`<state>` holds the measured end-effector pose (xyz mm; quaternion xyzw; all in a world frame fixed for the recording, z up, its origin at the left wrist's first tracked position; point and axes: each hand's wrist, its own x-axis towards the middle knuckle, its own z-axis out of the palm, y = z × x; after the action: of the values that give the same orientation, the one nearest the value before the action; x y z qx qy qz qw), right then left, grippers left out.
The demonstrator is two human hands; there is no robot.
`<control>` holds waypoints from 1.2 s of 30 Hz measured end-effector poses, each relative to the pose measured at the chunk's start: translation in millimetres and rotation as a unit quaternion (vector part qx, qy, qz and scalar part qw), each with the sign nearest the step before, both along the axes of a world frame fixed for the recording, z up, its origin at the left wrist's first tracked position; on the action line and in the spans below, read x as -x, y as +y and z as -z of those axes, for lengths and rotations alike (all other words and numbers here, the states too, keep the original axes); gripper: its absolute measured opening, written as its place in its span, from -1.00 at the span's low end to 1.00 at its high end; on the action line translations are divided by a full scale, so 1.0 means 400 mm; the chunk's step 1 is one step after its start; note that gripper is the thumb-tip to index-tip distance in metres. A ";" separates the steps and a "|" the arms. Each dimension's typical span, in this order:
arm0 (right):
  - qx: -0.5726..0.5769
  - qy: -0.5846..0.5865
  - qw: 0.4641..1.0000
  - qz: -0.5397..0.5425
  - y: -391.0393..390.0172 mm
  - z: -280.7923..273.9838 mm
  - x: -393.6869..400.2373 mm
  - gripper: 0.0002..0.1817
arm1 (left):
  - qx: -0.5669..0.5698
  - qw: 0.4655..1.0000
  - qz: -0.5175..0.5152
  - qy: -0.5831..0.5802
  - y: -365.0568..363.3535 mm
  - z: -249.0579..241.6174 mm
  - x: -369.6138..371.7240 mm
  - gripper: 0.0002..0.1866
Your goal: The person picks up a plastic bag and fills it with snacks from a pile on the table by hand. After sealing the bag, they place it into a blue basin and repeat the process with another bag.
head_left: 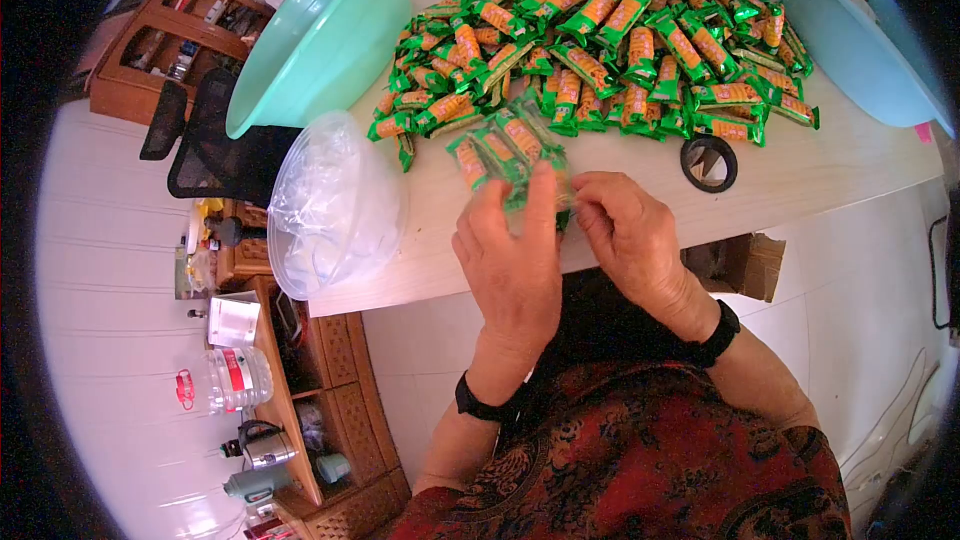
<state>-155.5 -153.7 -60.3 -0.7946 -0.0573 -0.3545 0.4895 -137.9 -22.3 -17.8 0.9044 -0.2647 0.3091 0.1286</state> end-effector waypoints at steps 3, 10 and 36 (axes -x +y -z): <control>0.000 0.010 1.000 0.001 0.002 0.003 -0.001 -0.80 | -0.045 0.998 0.043 -0.013 0.003 -0.021 -0.017 -0.63; 0.007 0.024 1.000 -0.008 -0.001 -0.005 0.002 -0.83 | 0.002 0.988 0.129 0.090 0.008 -0.007 -0.056 -0.56; 0.026 0.025 0.999 -0.009 -0.004 -0.002 0.002 -0.85 | 0.079 0.981 0.177 -0.029 0.018 0.027 -0.091 -0.65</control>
<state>-156.1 -155.3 -59.3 -0.8152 -0.0609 -0.3284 0.4732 -101.5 -15.1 -28.5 0.8208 -0.3989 0.3278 0.2443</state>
